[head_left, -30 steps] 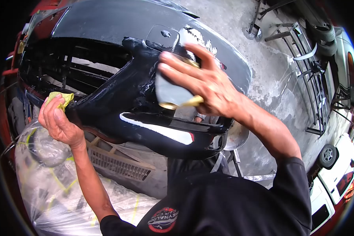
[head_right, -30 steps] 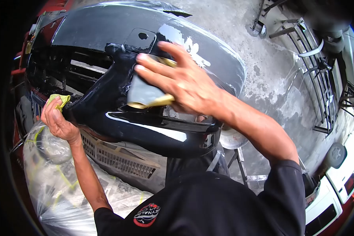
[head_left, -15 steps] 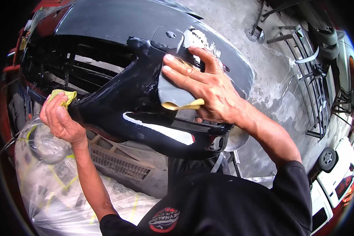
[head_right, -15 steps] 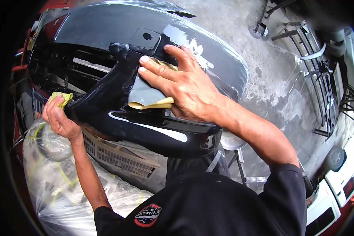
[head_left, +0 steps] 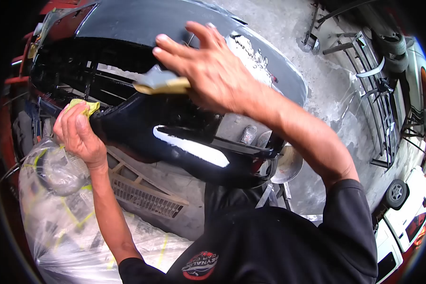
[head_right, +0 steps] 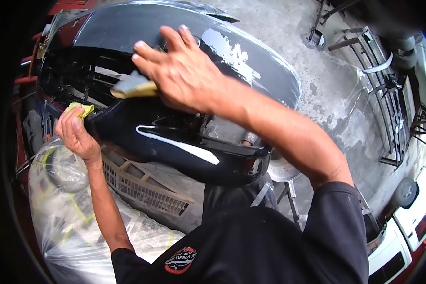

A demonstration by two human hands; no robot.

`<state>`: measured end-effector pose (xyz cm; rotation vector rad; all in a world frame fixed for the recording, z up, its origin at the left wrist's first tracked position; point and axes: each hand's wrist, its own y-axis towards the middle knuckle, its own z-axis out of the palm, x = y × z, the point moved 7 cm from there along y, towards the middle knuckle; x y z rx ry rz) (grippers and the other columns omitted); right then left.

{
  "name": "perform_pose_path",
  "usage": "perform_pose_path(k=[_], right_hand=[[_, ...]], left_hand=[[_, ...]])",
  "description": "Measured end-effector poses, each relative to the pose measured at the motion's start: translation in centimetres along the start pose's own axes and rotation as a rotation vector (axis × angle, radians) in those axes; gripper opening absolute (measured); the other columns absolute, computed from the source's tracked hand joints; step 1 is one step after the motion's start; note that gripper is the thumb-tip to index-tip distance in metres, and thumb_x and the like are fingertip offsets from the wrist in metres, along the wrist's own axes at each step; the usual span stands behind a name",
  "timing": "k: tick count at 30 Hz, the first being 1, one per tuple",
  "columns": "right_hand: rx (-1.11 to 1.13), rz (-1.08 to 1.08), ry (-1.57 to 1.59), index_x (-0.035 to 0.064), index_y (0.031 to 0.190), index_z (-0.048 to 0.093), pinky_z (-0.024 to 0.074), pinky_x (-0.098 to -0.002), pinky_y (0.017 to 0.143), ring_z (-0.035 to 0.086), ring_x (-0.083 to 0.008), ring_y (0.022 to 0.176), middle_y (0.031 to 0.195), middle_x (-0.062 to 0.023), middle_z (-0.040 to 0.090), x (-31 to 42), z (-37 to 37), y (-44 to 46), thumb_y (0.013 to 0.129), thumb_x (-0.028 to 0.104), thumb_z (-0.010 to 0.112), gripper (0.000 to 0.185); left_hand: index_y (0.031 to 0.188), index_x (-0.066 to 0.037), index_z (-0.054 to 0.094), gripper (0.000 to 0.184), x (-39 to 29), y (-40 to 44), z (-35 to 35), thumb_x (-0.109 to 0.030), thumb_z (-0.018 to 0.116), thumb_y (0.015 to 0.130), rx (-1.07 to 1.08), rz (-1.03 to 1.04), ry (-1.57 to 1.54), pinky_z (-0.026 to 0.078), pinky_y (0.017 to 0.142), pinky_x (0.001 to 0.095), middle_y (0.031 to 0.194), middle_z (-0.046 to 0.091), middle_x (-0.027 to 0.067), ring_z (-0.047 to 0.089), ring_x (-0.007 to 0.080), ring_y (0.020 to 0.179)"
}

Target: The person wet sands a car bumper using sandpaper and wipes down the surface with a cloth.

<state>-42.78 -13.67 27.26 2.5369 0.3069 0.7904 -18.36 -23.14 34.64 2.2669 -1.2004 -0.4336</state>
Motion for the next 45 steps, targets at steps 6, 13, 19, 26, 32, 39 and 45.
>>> perform_pose_path(k=[6,13,19,26,32,39,45], right_hand=[[-0.279,0.639,0.856,0.004,0.123,0.07,0.0526,-0.0342,0.091,0.063,-0.0167,0.107,0.108,-0.0085,0.072,-7.8,-6.3,-7.1,0.103,0.014,0.063,0.023],[-0.661,1.101,0.889,-0.0015,0.123,0.068,0.0523,-0.0299,0.09,0.066,-0.0151,0.099,0.109,-0.0075,0.073,-8.7,-8.2,-21.1,0.098,0.019,0.074,0.033],[-0.599,0.925,0.612,-0.0007,0.123,0.069,0.0535,-0.0302,0.089,0.067,-0.0139,0.097,0.108,-0.0063,0.075,-6.5,-10.5,-22.4,0.1,0.009,0.07,0.025],[-0.612,0.748,0.684,-0.0004,0.124,0.067,0.0517,-0.0289,0.094,0.067,-0.0152,0.103,0.111,-0.0067,0.074,-3.6,-11.0,-18.7,0.103,0.004,0.064,0.021],[-0.718,0.848,0.708,-0.0011,0.121,0.066,0.0538,-0.0281,0.082,0.066,-0.0141,0.091,0.103,-0.0046,0.071,-2.7,-9.9,-19.7,0.097,0.004,0.073,0.025],[-0.644,0.728,0.664,-0.0005,0.116,0.066,0.0527,-0.0269,0.08,0.064,-0.0116,0.087,0.098,-0.0031,0.069,-2.5,-10.2,-17.9,0.096,0.001,0.073,0.021],[-0.633,0.753,0.737,-0.0005,0.117,0.066,0.0512,-0.0247,0.078,0.059,-0.0087,0.086,0.096,-0.0006,0.065,-2.3,-9.6,-17.8,0.1,0.001,0.068,0.017]], left_hand=[[0.103,0.003,0.07,0.021,0.4,2.5,-0.8,-0.016,0.062,0.106,0.026,-0.176,-0.009,0.053,0.076,0.0391,0.097,0.071,0.0152,0.066,0.0296,0.088],[0.099,-0.006,0.07,0.016,-12.1,9.6,7.8,-0.019,0.076,0.093,0.109,0.154,-0.066,0.053,0.082,0.0428,0.097,0.066,0.0117,0.064,0.0309,0.094],[0.094,-0.008,0.062,0.016,-19.2,7.4,11.6,-0.022,0.071,0.095,0.375,0.27,0.093,0.053,0.079,0.0427,0.098,0.059,0.0087,0.059,0.0294,0.092],[0.083,-0.005,0.059,0.023,-25.8,3.0,11.2,-0.017,0.078,0.088,0.558,0.233,-0.381,0.051,0.072,0.0439,0.084,0.053,0.0115,0.058,0.0312,0.081],[0.122,-0.008,0.069,0.027,-24.6,3.7,8.8,-0.017,0.071,0.096,0.563,0.005,-0.217,0.053,0.065,0.0454,0.075,0.064,0.011,0.065,0.0307,0.071],[0.149,-0.021,0.058,0.058,-19.9,3.9,8.8,-0.01,0.064,0.092,0.739,-0.088,0.255,0.057,0.071,0.0495,0.078,0.068,0.0133,0.071,0.0346,0.076],[0.136,-0.012,0.068,0.045,-17.7,4.2,6.1,-0.011,0.068,0.091,0.629,-0.126,0.185,0.057,0.072,0.0454,0.08,0.068,0.0137,0.07,0.0336,0.078]])
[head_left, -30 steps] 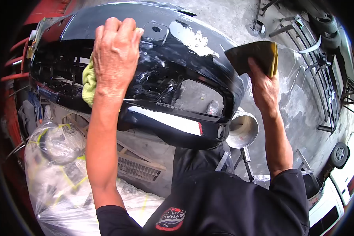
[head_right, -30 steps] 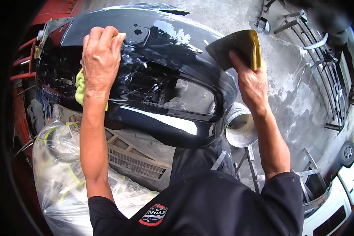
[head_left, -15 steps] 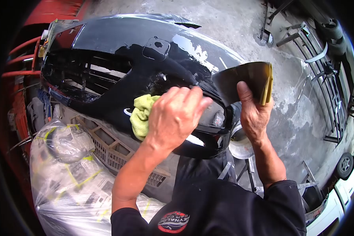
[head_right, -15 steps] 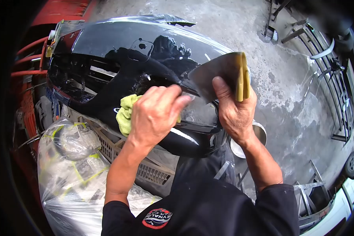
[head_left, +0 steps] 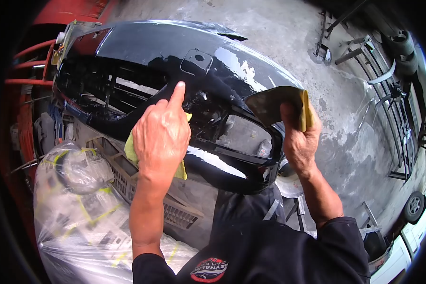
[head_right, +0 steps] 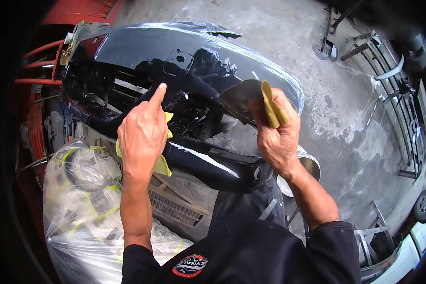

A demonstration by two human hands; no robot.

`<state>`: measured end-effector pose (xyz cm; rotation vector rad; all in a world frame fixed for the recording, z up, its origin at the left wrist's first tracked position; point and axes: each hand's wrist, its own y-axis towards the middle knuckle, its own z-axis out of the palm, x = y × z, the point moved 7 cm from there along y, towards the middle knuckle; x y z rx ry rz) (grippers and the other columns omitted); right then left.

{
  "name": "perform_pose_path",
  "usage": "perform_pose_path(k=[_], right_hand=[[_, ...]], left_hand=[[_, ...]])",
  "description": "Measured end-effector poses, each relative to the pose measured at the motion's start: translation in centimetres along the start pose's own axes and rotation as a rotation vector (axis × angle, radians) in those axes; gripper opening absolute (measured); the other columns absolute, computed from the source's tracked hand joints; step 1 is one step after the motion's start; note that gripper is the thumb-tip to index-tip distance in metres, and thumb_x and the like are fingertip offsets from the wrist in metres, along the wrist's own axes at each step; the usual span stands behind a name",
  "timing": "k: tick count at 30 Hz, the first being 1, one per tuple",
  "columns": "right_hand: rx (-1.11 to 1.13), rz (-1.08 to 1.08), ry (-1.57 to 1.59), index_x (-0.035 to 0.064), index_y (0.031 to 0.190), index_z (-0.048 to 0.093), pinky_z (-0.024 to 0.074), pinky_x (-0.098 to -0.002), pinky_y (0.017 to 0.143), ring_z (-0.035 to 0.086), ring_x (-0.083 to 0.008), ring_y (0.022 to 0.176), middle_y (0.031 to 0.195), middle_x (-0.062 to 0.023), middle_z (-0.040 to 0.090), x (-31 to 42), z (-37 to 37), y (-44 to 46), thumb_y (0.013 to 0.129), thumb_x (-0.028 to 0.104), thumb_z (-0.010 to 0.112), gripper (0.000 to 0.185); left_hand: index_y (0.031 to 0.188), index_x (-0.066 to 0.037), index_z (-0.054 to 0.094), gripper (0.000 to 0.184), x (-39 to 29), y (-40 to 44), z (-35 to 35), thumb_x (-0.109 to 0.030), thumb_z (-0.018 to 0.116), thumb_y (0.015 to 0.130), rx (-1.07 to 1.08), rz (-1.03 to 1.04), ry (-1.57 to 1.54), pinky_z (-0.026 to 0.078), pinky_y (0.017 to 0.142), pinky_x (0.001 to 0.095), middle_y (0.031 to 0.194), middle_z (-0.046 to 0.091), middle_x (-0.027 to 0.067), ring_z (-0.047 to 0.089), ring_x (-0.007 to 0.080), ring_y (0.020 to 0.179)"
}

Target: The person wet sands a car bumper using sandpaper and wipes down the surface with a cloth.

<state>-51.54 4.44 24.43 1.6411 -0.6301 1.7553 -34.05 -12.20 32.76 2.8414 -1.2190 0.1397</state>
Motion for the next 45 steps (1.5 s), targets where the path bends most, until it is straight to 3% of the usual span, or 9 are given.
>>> perform_pose_path(k=[6,11,18,20,26,30,32,38,45], right_hand=[[0.118,-0.432,-0.167,0.0036,0.121,0.072,0.0554,-0.0314,0.086,0.069,-0.0239,0.101,0.105,-0.0118,0.07,4.0,3.4,-1.1,0.081,-0.014,0.069,0.044],[0.295,-0.428,-0.125,0.0079,0.123,0.076,0.0507,-0.0426,0.1,0.062,-0.0279,0.099,0.109,-0.0094,0.065,4.2,5.9,-3.7,0.068,0.005,0.086,0.055],[0.43,-0.215,0.189,-0.0019,0.157,0.044,0.0419,-0.0435,0.113,0.039,-0.0316,0.145,0.154,-0.0222,0.04,3.1,4.9,-3.2,0.085,0.045,0.084,0.094],[0.398,0.244,0.37,0.0005,0.157,0.043,0.0449,-0.0388,0.11,0.057,-0.0238,0.131,0.148,-0.0184,0.054,2.9,5.5,-2.8,0.087,0.032,0.086,0.088],[0.452,-0.002,-0.055,0.0019,0.116,0.077,0.0479,-0.028,0.072,0.061,-0.0117,0.079,0.087,-0.003,0.066,3.2,6.8,0.0,0.092,0.007,0.079,0.024],[0.353,-0.648,-0.627,0.0041,0.13,0.066,0.0529,-0.0368,0.077,0.062,-0.0282,0.088,0.097,-0.0112,0.063,3.2,10.2,2.4,0.072,-0.007,0.076,0.06],[0.375,-0.751,-0.812,-0.0025,0.129,0.065,0.0524,-0.0381,0.08,0.059,-0.0285,0.091,0.106,-0.0127,0.06,2.1,12.6,2.7,0.081,0.005,0.067,0.049],[0.491,-0.64,-0.953,-0.0005,0.134,0.065,0.0493,-0.043,0.092,0.057,-0.0304,0.099,0.106,-0.0113,0.058,1.5,13.3,2.0,0.081,0.02,0.07,0.057],[0.417,-0.692,-1.026,-0.0057,0.118,0.07,0.053,-0.0361,0.077,0.062,-0.0259,0.089,0.102,-0.0105,0.062,2.4,13.4,2.2,0.067,0.007,0.074,0.053]], left_hand=[[0.104,-0.001,0.072,0.013,-3.7,-2.4,-1.2,-0.011,0.071,0.095,0.029,0.109,-0.712,0.053,0.067,0.0449,0.082,0.067,0.0154,0.066,0.0352,0.074],[0.115,0.003,0.071,0.022,-3.1,-3.6,-0.1,-0.013,0.07,0.099,0.181,-0.027,-1.186,0.056,0.069,0.0344,0.091,0.073,0.0148,0.072,0.023,0.078],[0.111,0.005,0.073,0.019,-2.2,-4.2,0.0,-0.009,0.072,0.098,0.235,-0.197,-1.343,0.055,0.071,0.0291,0.091,0.074,0.0104,0.069,0.0107,0.08],[0.109,0.005,0.073,0.018,-2.1,-3.8,-0.1,-0.009,0.072,0.098,0.217,-0.144,-1.361,0.055,0.07,0.0295,0.091,0.074,0.0115,0.07,0.0121,0.08],[0.115,0.003,0.076,0.024,0.6,-3.4,-2.8,-0.012,0.076,0.095,0.145,-0.183,-1.131,0.058,0.072,0.0286,0.096,0.078,0.0133,0.073,0.0138,0.081],[0.116,-0.003,0.078,0.02,10.3,-2.9,-7.4,-0.008,0.072,0.098,-0.383,-0.24,-0.653,0.057,0.085,0.0298,0.106,0.077,0.0098,0.072,0.0145,0.094],[0.115,-0.002,0.077,0.021,14.5,-2.2,-8.5,-0.012,0.074,0.098,-0.52,-0.297,-0.281,0.056,0.083,0.0305,0.102,0.077,0.0086,0.071,0.016,0.09],[0.112,-0.001,0.076,0.017,18.9,-0.5,-3.9,-0.005,0.075,0.095,-0.499,-0.035,-0.067,0.053,0.069,0.0354,0.091,0.073,0.0109,0.064,0.024,0.073],[0.11,0.006,0.074,0.015,18.5,-1.4,-2.6,-0.002,0.07,0.099,-0.561,0.13,-0.024,0.05,0.068,0.0368,0.098,0.076,0.0129,0.062,0.0248,0.073]])
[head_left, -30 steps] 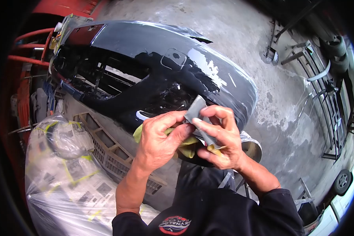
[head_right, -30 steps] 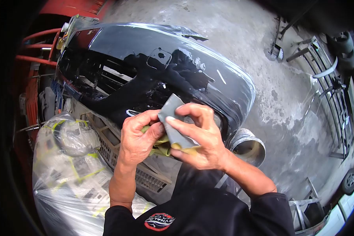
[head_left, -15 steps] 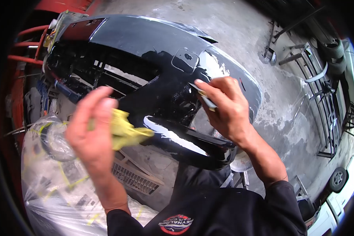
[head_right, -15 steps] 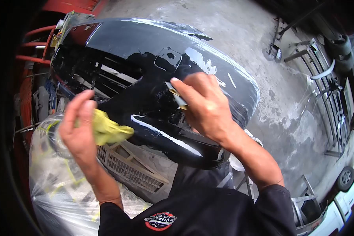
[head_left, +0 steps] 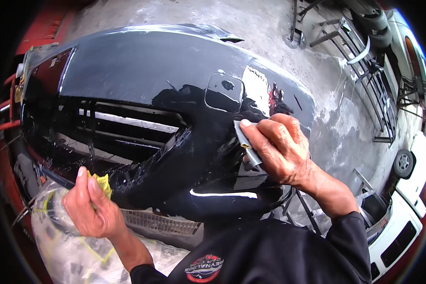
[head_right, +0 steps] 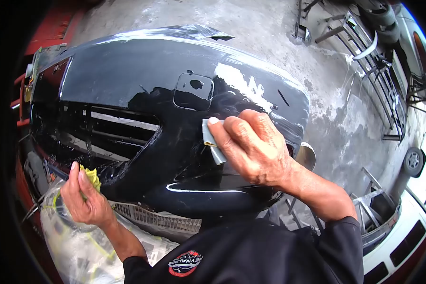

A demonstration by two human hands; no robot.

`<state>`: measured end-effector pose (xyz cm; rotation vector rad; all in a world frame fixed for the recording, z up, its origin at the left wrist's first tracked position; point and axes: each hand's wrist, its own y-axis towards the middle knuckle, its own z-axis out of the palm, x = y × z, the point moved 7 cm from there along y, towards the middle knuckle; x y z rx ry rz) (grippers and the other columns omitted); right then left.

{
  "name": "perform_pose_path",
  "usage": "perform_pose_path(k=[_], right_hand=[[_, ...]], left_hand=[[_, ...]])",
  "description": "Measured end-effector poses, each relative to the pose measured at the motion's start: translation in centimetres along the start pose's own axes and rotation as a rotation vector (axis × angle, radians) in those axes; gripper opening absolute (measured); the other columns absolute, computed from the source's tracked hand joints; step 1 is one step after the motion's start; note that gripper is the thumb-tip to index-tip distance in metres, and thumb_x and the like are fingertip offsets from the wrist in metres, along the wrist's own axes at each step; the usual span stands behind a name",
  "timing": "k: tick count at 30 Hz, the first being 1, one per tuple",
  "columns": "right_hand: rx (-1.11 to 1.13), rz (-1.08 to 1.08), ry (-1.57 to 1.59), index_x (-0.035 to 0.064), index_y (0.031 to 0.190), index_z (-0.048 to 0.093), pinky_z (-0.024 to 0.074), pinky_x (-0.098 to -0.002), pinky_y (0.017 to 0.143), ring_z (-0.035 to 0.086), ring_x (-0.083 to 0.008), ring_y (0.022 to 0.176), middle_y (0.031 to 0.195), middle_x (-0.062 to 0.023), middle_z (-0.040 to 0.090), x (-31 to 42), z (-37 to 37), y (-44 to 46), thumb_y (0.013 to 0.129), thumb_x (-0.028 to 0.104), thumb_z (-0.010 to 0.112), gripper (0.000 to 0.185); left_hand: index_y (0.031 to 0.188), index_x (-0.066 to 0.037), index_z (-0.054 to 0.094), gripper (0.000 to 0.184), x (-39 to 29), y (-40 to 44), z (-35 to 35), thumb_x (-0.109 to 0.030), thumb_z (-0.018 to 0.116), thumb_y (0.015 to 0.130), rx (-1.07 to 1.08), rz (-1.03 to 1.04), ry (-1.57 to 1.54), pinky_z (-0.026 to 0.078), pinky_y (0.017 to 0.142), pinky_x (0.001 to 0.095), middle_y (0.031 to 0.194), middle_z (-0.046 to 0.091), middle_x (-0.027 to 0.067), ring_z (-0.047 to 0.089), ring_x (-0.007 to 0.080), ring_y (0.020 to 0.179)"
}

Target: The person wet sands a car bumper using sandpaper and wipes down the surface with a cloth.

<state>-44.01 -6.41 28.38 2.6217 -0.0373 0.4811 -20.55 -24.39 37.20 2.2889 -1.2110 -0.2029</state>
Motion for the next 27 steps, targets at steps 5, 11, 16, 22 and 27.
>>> perform_pose_path(k=[5,11,16,22,27], right_hand=[[0.056,-0.033,0.004,-0.0067,0.119,0.07,0.0524,-0.0353,0.075,0.061,-0.0248,0.088,0.106,-0.0104,0.061,-0.1,0.2,-0.3,0.066,0.009,0.074,0.056],[0.055,-0.061,0.079,-0.0081,0.116,0.069,0.0514,-0.0344,0.074,0.059,-0.0236,0.086,0.097,-0.0091,0.056,-0.5,0.7,1.7,0.07,0.01,0.072,0.049],[0.077,-0.073,0.134,-0.0102,0.113,0.069,0.0489,-0.0334,0.072,0.055,-0.0226,0.081,0.09,-0.0086,0.05,-0.6,1.5,3.1,0.075,0.011,0.069,0.044],[0.091,-0.083,0.186,-0.0143,0.113,0.066,0.0516,-0.0327,0.072,0.055,-0.0227,0.079,0.092,-0.011,0.054,-0.3,1.8,4.3,0.075,0.011,0.068,0.045],[0.153,-0.03,0.206,-0.0157,0.114,0.065,0.0514,-0.0328,0.072,0.055,-0.024,0.078,0.091,-0.0126,0.054,0.1,1.8,4.9,0.078,0.011,0.066,0.045]], left_hand=[[0.113,0.008,0.073,0.017,0.3,-0.3,-0.1,-0.002,0.069,0.1,-0.009,-0.005,-0.036,0.05,0.069,0.0358,0.1,0.076,0.0138,0.061,0.0238,0.074],[0.112,0.009,0.073,0.017,0.5,-0.4,0.0,-0.003,0.068,0.101,0.016,-0.028,-0.025,0.052,0.07,0.0327,0.105,0.077,0.0131,0.062,0.0211,0.079],[0.114,0.008,0.073,0.017,0.5,-0.3,0.2,-0.001,0.067,0.101,-0.023,-0.032,-0.059,0.051,0.067,0.0317,0.104,0.076,0.0134,0.061,0.0203,0.077],[0.114,0.008,0.071,0.019,0.7,-0.6,0.2,-0.007,0.065,0.104,0.015,-0.074,-0.019,0.052,0.07,0.0334,0.104,0.074,0.0142,0.061,0.022,0.079],[0.114,0.008,0.071,0.019,0.4,-0.4,0.2,-0.007,0.063,0.105,0.024,-0.055,0.006,0.051,0.069,0.0329,0.103,0.074,0.0147,0.061,0.0218,0.078]])
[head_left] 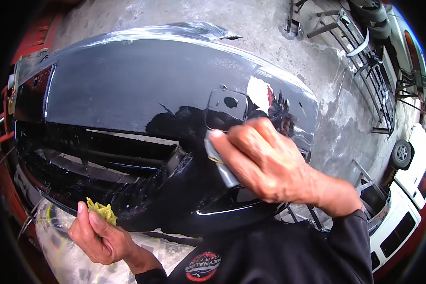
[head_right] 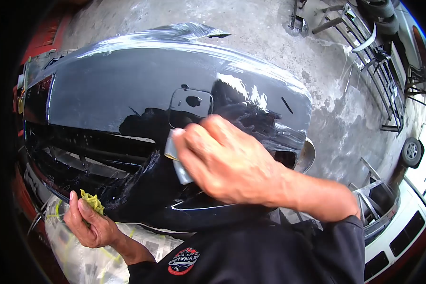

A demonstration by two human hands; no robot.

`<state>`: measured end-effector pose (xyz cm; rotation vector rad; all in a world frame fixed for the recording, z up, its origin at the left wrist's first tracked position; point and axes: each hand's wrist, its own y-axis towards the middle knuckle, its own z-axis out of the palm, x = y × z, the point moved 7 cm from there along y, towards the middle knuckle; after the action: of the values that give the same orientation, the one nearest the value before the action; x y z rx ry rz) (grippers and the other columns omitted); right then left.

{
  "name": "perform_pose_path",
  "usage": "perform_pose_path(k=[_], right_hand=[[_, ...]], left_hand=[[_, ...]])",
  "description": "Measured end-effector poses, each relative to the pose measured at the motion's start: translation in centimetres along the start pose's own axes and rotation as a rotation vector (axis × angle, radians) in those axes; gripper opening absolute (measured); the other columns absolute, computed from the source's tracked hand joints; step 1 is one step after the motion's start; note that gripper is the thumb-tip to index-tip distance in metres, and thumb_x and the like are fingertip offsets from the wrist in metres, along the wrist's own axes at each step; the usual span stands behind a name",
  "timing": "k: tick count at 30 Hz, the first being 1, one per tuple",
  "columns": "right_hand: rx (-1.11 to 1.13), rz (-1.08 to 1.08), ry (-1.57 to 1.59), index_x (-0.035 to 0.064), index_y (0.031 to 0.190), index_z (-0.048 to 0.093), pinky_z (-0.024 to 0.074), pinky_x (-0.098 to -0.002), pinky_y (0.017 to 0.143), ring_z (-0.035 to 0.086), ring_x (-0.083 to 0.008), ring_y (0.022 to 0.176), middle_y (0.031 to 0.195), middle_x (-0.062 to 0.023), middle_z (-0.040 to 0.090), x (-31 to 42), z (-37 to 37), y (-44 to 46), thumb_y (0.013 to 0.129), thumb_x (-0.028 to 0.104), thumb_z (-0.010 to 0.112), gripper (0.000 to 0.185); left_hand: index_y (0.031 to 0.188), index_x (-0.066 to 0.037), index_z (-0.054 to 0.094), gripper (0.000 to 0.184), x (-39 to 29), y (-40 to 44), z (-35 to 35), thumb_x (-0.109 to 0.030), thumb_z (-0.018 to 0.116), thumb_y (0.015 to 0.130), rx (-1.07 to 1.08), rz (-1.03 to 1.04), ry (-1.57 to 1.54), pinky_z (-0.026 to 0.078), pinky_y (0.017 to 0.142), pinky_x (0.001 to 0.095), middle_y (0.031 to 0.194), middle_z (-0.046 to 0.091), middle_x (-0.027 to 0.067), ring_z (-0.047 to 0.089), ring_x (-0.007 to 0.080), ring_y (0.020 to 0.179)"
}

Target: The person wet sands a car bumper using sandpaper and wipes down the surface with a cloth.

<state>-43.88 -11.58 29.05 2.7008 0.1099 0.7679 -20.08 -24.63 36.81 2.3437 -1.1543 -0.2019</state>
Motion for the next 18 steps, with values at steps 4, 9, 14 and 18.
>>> perform_pose_path(k=[4,9,14,18], right_hand=[[-0.021,0.048,0.005,-0.0155,0.115,0.063,0.0506,-0.0327,0.071,0.054,-0.0245,0.077,0.091,-0.0134,0.053,0.1,0.3,1.0,0.078,0.01,0.065,0.045],[-0.008,0.181,0.025,-0.0142,0.116,0.062,0.0504,-0.0343,0.066,0.054,-0.027,0.08,0.096,-0.016,0.054,0.6,0.7,0.5,0.078,0.011,0.066,0.045],[-0.063,0.256,0.039,-0.0111,0.119,0.062,0.0526,-0.036,0.064,0.055,-0.0295,0.081,0.096,-0.0173,0.054,0.2,1.2,2.6,0.078,0.009,0.065,0.046],[-0.144,0.414,0.284,0.0025,0.114,0.067,0.0545,-0.0444,0.069,0.062,-0.0333,0.085,0.096,-0.0139,0.057,-2.5,-0.7,1.4,0.066,-0.005,0.072,0.05]], left_hand=[[0.116,0.008,0.073,0.018,0.6,-0.3,-0.2,-0.003,0.066,0.102,-0.018,-0.027,-0.077,0.052,0.068,0.0302,0.106,0.077,0.0135,0.062,0.0193,0.078],[0.114,0.008,0.073,0.017,0.5,-0.2,0.0,-0.002,0.067,0.102,-0.019,-0.02,-0.064,0.052,0.068,0.0299,0.105,0.077,0.0135,0.062,0.019,0.078],[0.114,0.009,0.073,0.017,0.2,0.0,0.1,-0.002,0.065,0.102,0.001,-0.057,-0.05,0.052,0.067,0.0303,0.104,0.076,0.0143,0.062,0.02,0.076],[0.114,0.009,0.071,0.019,0.2,0.0,0.2,-0.005,0.063,0.104,0.006,-0.02,-0.002,0.052,0.066,0.0311,0.102,0.075,0.0148,0.062,0.0213,0.076]])
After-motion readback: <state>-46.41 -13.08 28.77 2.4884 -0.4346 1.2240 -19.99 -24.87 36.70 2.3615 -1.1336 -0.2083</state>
